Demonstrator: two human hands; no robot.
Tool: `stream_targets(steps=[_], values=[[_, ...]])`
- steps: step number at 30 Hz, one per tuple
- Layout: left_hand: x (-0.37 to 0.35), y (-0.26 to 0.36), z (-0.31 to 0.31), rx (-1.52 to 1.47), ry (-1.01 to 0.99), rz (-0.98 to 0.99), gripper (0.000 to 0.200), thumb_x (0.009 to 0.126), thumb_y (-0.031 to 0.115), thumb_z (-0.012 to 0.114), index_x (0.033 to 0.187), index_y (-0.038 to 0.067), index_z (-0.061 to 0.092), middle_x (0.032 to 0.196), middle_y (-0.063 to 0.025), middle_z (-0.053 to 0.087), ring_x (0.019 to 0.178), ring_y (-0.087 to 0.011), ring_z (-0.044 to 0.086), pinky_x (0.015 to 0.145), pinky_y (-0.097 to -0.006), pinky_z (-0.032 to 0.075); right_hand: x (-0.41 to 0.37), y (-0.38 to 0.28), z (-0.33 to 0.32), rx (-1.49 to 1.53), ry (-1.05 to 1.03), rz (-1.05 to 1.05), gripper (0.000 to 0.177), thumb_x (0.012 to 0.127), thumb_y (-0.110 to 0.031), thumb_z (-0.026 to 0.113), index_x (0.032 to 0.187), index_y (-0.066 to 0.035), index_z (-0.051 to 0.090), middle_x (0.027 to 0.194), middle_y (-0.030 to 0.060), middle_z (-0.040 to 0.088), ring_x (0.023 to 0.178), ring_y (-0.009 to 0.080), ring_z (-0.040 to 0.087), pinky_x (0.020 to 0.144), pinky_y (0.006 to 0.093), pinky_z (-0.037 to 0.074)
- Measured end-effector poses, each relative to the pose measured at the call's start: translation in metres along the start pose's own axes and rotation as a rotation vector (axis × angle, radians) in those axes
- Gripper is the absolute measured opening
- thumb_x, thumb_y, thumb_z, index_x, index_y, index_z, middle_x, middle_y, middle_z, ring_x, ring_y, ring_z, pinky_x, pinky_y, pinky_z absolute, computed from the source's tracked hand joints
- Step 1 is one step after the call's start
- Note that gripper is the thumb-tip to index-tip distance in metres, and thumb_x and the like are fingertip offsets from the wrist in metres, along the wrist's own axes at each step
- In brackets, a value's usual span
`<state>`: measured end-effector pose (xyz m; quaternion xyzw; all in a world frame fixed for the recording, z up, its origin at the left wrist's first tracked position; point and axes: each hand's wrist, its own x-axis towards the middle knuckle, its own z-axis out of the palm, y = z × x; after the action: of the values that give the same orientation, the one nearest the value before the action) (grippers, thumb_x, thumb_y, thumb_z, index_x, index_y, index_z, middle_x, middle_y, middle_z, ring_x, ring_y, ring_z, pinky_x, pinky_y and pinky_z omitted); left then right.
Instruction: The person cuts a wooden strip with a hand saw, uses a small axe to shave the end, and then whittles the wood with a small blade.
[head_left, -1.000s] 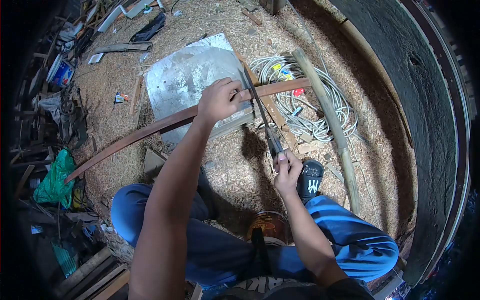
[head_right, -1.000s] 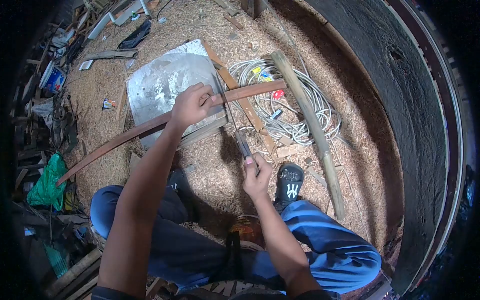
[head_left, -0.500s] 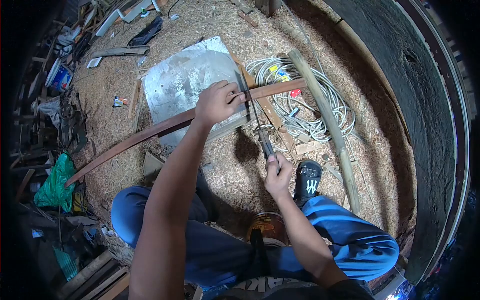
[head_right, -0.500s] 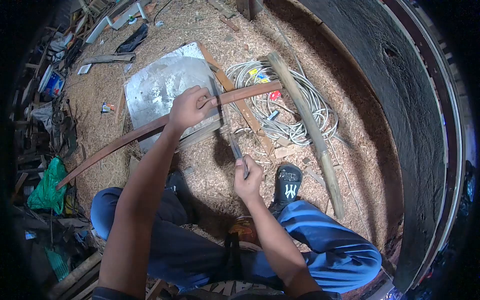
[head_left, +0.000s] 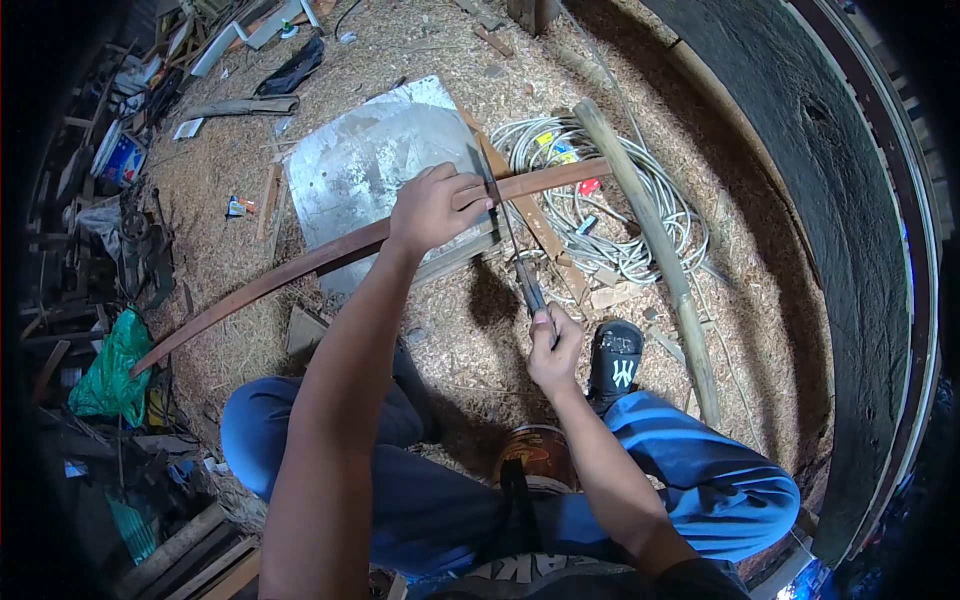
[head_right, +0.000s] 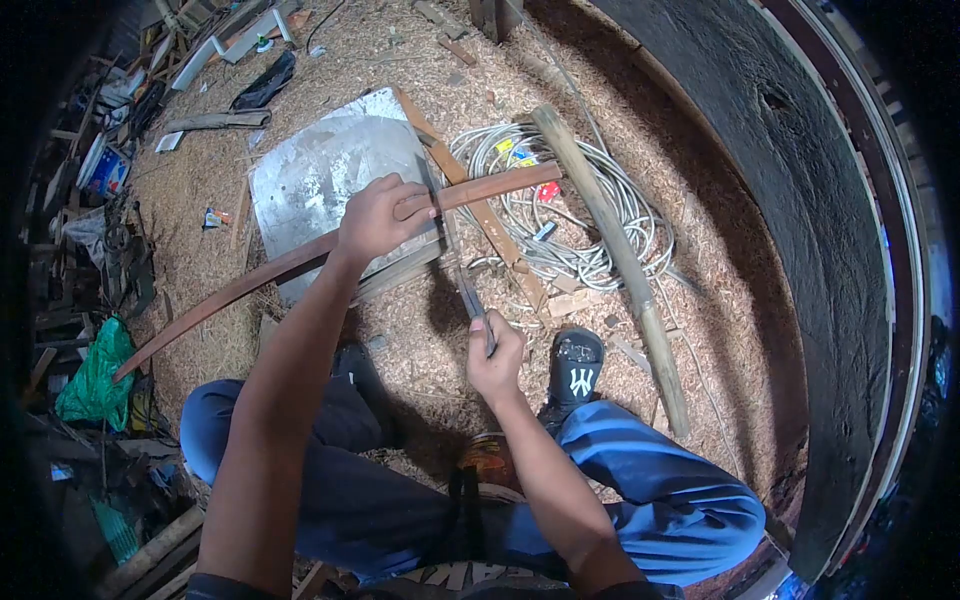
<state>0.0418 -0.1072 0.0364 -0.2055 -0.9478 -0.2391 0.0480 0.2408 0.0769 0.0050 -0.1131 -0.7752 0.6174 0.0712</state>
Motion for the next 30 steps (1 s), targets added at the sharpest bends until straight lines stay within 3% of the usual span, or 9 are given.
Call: stream_targets(steps=[7, 14, 19, 22, 24, 30], values=[[-0.002, -0.003, -0.003, -0.012, -0.007, 0.089, 0.030, 0.083, 0.036, 0.073, 0.106, 0.016, 0.075, 0.082, -0.0090, 0.059, 0.081, -0.0277, 0.063, 0.071, -0.0395, 0.052, 0.001, -0.018, -0.005, -0.063, 0.013, -0.035, 0.032, 0.094, -0.014, 0.057, 0.066, -0.003, 0.045, 0.050, 0.0065, 0.036, 0.046, 0.0150, 0.038, 0.047, 0.0350, 0.031], [-0.001, -0.007, 0.003, -0.057, -0.029, 0.100, 0.026, 0.082, 0.036, 0.073, 0.101, 0.019, 0.077, 0.081, -0.0075, 0.057, 0.079, -0.0286, 0.061, 0.072, -0.0419, 0.051, -0.005, -0.013, -0.003, -0.017, 0.063, -0.044, 0.034, 0.093, -0.013, 0.059, 0.065, -0.002, 0.043, 0.050, 0.0061, 0.037, 0.045, 0.0148, 0.038, 0.047, 0.0350, 0.032], [-0.003, 0.009, 0.003, -0.081, -0.012, -0.075, 0.023, 0.081, 0.035, 0.073, 0.099, 0.021, 0.078, 0.083, -0.0079, 0.059, 0.085, -0.0280, 0.062, 0.075, -0.0410, 0.051, -0.008, -0.020, -0.002, -0.028, 0.052, -0.028, 0.038, 0.096, -0.015, 0.055, 0.064, -0.005, 0.038, 0.053, -0.0005, 0.035, 0.051, 0.0088, 0.032, 0.047, 0.0326, 0.026], [-0.002, 0.013, 0.004, -0.031, 0.026, -0.044, 0.021, 0.081, 0.034, 0.073, 0.098, 0.022, 0.078, 0.084, -0.0073, 0.060, 0.088, -0.0272, 0.063, 0.077, -0.0402, 0.051, -0.007, -0.016, 0.000, -0.012, 0.042, -0.017, 0.037, 0.096, -0.016, 0.055, 0.064, -0.005, 0.038, 0.054, -0.0005, 0.034, 0.052, 0.0092, 0.032, 0.047, 0.0328, 0.026], [-0.001, 0.012, 0.005, -0.020, 0.020, -0.047, 0.021, 0.081, 0.034, 0.073, 0.098, 0.022, 0.078, 0.085, -0.0070, 0.061, 0.088, -0.0271, 0.063, 0.078, -0.0401, 0.051, -0.006, -0.016, -0.001, -0.050, 0.018, -0.054, 0.031, 0.094, -0.011, 0.058, 0.068, -0.003, 0.044, 0.050, 0.0052, 0.039, 0.045, 0.0138, 0.040, 0.046, 0.0341, 0.033], [0.000, 0.010, 0.006, -0.007, 0.004, -0.055, 0.022, 0.081, 0.033, 0.073, 0.099, 0.022, 0.078, 0.088, -0.0069, 0.062, 0.090, -0.0272, 0.063, 0.080, -0.0394, 0.052, -0.006, -0.016, -0.002, -0.005, -0.013, -0.028, 0.030, 0.095, -0.012, 0.059, 0.068, -0.004, 0.047, 0.051, 0.0030, 0.047, 0.045, 0.0133, 0.045, 0.047, 0.0324, 0.036]])
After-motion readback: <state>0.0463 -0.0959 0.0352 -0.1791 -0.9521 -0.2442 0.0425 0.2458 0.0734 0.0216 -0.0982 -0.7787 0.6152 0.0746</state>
